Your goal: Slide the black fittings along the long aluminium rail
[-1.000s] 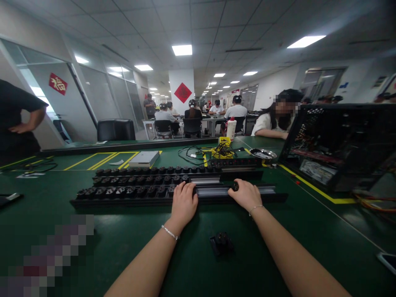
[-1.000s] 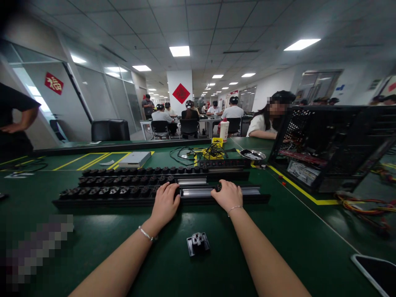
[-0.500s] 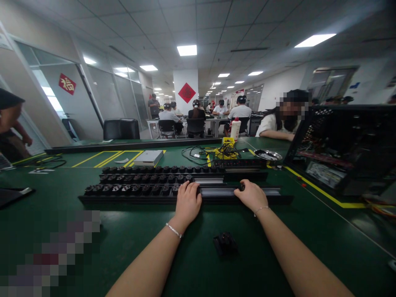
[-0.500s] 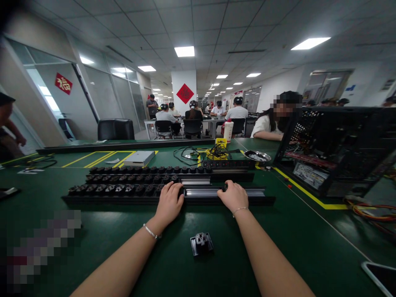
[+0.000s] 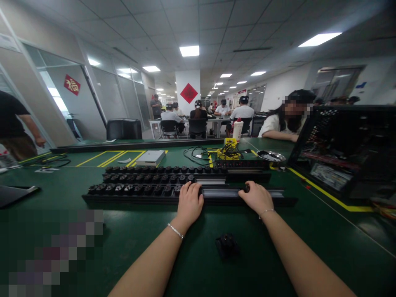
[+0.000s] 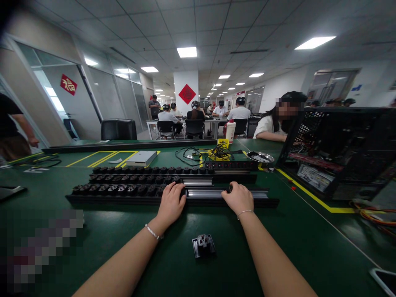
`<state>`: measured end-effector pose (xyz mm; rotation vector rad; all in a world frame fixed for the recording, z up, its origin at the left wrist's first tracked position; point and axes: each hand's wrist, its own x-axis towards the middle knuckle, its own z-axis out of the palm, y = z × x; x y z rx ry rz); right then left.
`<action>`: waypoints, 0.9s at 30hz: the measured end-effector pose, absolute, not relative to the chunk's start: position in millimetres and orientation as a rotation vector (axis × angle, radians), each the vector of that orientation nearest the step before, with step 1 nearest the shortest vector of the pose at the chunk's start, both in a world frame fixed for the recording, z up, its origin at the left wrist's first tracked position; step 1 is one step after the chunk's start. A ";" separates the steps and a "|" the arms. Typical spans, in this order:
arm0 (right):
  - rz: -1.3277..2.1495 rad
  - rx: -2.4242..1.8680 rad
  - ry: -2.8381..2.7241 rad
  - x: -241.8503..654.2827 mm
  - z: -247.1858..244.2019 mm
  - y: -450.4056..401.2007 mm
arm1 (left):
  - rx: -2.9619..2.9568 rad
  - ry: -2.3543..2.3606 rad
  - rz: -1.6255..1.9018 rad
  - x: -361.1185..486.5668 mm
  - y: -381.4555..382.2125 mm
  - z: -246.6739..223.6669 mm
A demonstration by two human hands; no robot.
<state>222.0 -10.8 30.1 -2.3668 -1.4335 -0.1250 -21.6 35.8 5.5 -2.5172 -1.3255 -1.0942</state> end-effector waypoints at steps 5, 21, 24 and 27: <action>-0.114 -2.367 -1.408 222.1 28.8 -13.9 | -2.521 -1.326 -1.127 -21.0 35.9 5.3; -0.180 -2.354 -1.358 225.8 24.3 -15.8 | -2.518 -1.307 -1.126 -21.8 37.8 2.9; -0.164 -2.349 -1.355 227.2 24.9 -15.6 | -2.517 -1.309 -1.117 -21.8 38.6 2.2; -0.131 -2.346 -1.349 229.2 25.7 -16.0 | -2.520 -1.304 -1.101 -21.6 39.3 2.0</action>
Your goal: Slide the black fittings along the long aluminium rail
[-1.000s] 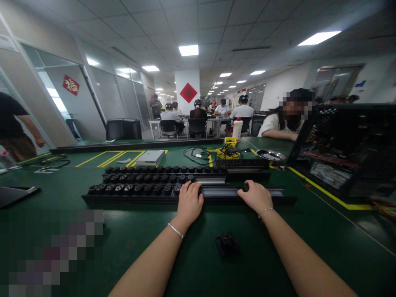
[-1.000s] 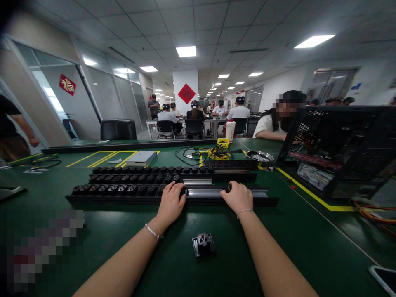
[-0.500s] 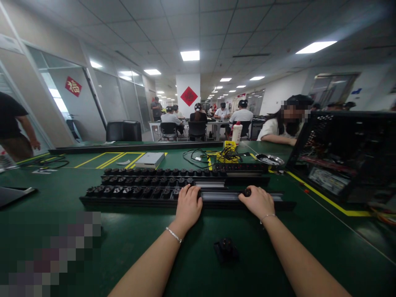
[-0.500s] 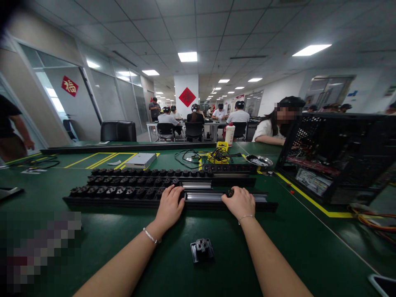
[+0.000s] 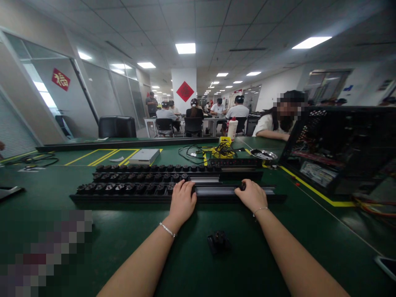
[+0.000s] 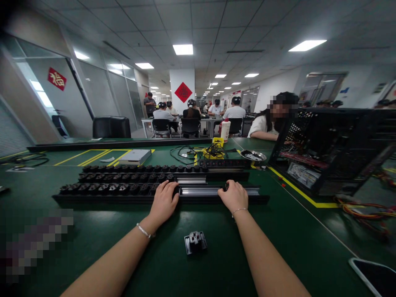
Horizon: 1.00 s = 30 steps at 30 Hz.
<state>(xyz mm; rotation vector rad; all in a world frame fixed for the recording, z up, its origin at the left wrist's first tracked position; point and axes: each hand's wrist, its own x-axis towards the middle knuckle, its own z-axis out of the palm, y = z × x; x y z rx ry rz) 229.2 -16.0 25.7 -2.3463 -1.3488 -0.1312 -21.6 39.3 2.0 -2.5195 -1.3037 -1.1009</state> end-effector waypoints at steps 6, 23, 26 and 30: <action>-0.147 -2.382 -1.316 229.4 26.0 -20.1 | -2.523 -1.310 -1.083 -21.9 38.8 2.4; -0.125 -2.414 -1.281 237.4 26.8 -20.9 | -2.515 -1.296 -1.096 -22.1 38.8 3.0; -0.140 -2.420 -1.267 239.5 25.2 -21.5 | -2.515 -1.304 -1.092 -21.8 38.3 3.5; -0.119 -2.413 -1.258 242.8 25.8 -21.9 | -2.529 -1.322 -1.082 -21.6 37.3 4.8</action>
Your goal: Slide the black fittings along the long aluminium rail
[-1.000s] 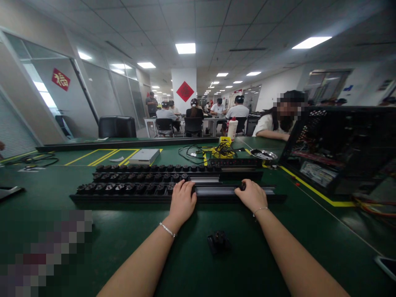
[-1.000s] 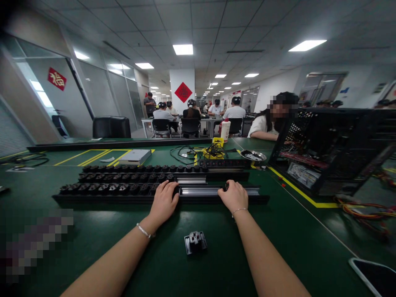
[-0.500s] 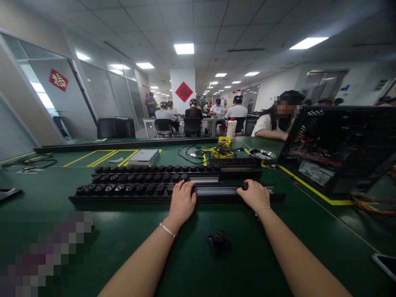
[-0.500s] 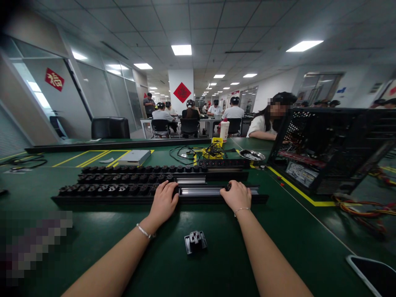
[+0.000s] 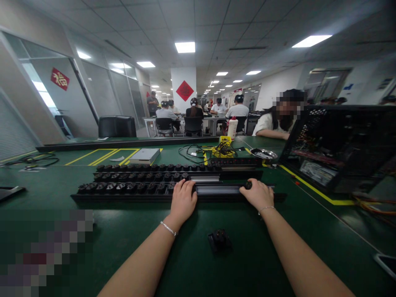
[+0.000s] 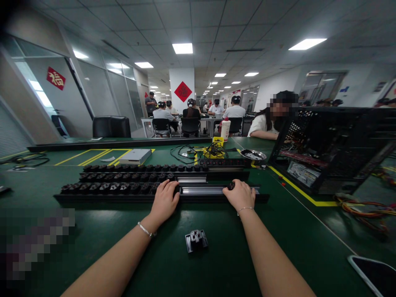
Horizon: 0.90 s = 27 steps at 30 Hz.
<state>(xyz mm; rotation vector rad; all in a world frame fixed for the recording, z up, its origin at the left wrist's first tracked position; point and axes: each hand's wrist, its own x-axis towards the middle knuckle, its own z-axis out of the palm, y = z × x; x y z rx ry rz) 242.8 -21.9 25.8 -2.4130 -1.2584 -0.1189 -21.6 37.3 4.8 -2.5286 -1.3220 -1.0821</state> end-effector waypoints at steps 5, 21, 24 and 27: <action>-0.108 -2.404 -1.253 245.4 27.4 -22.5 | -2.530 -1.333 -1.074 -21.4 37.3 4.9; -0.148 -2.432 -1.224 249.4 24.7 -23.3 | -2.534 -1.309 -1.094 -22.0 36.3 7.1; -0.141 -2.430 -1.230 248.7 27.4 -24.6 | -2.533 -1.313 -1.094 -21.8 36.4 6.7; -0.140 -2.425 -1.241 249.9 28.2 -25.3 | -2.529 -1.304 -1.097 -22.1 37.8 4.7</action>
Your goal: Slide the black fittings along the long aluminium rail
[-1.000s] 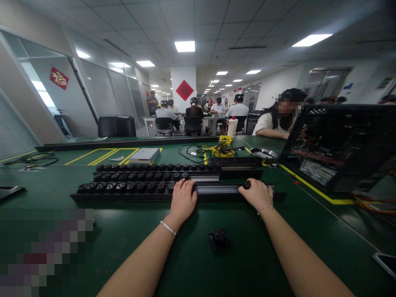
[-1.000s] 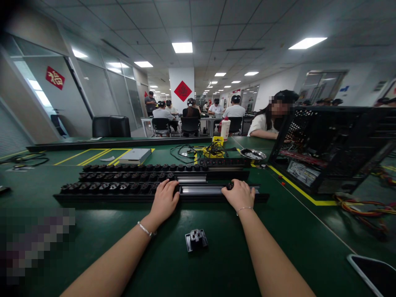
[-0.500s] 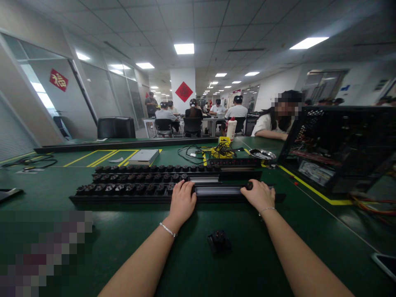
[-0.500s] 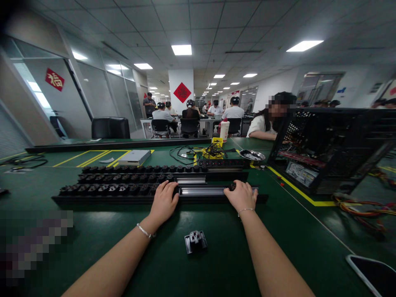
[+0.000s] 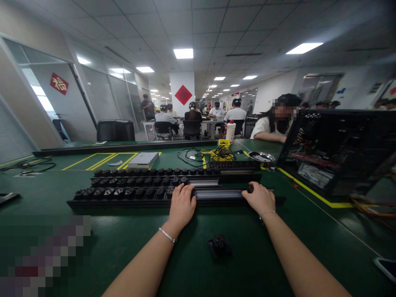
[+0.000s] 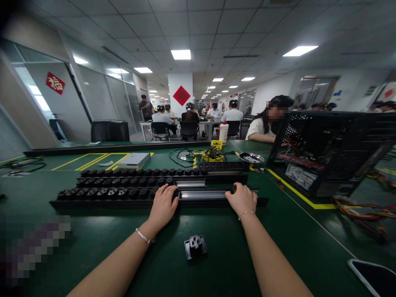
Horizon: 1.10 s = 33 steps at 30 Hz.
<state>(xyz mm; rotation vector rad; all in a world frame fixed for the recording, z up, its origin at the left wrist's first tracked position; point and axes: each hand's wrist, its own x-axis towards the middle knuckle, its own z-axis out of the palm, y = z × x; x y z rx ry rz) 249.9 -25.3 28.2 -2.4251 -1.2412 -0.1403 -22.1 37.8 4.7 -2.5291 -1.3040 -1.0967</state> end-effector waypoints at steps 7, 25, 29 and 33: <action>-0.147 -2.427 -1.252 252.8 27.4 -25.1 | -2.450 -1.306 -1.074 -20.6 30.5 9.0; -0.132 -2.378 -1.199 251.1 27.2 -26.7 | -2.844 -1.022 -0.826 -10.7 16.3 1.0; -0.098 -2.384 -1.198 255.0 28.8 -27.7 | -2.858 -1.016 -0.807 -11.5 16.8 0.8; -0.134 -2.410 -1.183 259.4 26.2 -28.9 | -2.870 -1.013 -0.767 -12.2 16.6 1.4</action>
